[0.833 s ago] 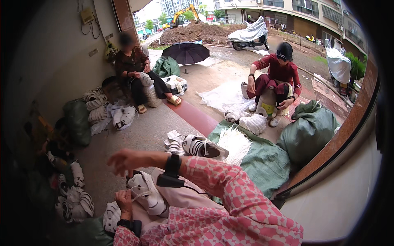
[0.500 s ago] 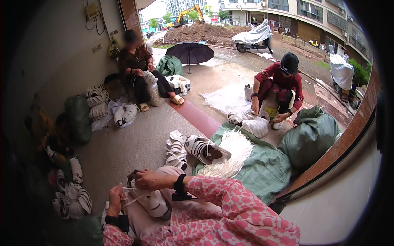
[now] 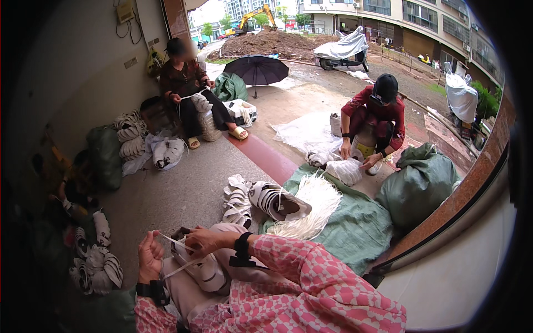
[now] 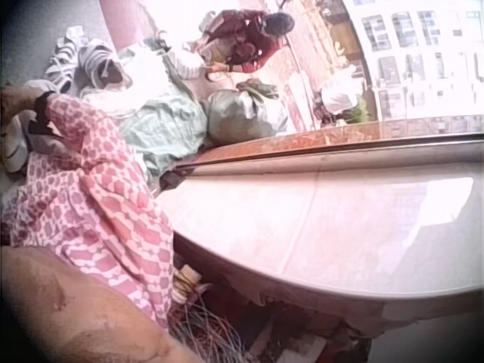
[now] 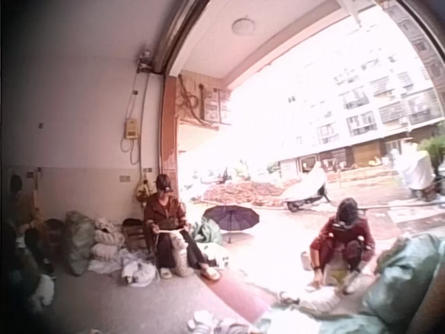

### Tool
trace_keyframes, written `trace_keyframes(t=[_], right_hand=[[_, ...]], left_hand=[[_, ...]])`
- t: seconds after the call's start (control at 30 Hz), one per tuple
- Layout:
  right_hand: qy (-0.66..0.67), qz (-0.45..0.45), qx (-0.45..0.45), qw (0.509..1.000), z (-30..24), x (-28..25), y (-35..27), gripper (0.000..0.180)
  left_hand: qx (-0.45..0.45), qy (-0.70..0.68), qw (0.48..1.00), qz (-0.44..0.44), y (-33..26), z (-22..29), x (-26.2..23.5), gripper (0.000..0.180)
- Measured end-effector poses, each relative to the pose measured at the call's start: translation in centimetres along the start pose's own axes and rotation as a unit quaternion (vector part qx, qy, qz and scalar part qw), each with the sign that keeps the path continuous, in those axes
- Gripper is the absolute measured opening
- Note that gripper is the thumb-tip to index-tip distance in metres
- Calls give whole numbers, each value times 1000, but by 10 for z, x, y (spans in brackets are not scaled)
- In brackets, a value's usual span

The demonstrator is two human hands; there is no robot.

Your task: The recorder is lacing shoelaces through the eyelets of white sneakers.

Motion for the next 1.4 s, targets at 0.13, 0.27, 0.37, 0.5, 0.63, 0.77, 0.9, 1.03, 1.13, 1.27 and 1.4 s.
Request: trace_keyframes(t=[0.13,0.27,0.37,0.5,0.63,0.77,0.9,1.03,1.13,1.27,1.4], right_hand=[[62,-69,12,996,9,7,6,20],[56,-52,-30,997,9,2,8,18],[63,-84,-37,994,8,5,13,19],[59,-96,-33,993,3,1,7,18],[68,-109,-12,992,9,-4,0,17],[53,-114,4,992,3,-8,-3,17],[54,-99,-3,994,0,-7,-3,18],[13,-125,3,992,0,-4,-1,18],[8,-85,-25,996,3,-7,-5,18],[50,-2,-24,998,5,-22,-15,17],[74,42,-15,996,-1,-23,-16,13]], left_hand=[[0,7,1000,4,-2,0,-4,27],[14,14,1000,-24,0,6,7,26],[26,14,1000,-8,0,9,3,26],[47,-7,999,-2,6,15,5,25],[49,-13,999,4,10,12,17,25],[63,-49,997,21,13,17,11,26],[72,-65,995,26,16,19,16,25],[63,-53,997,-7,12,19,20,25],[146,140,978,59,1,27,26,28],[389,524,753,88,-60,43,66,27],[276,563,749,-214,-94,-34,80,20]])
Point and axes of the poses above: each hand's wrist, its own y-axis towards the middle knuckle, its own x-axis out of the palm, z = x × y, the point moved 7 cm from there along y, towards the middle knuckle
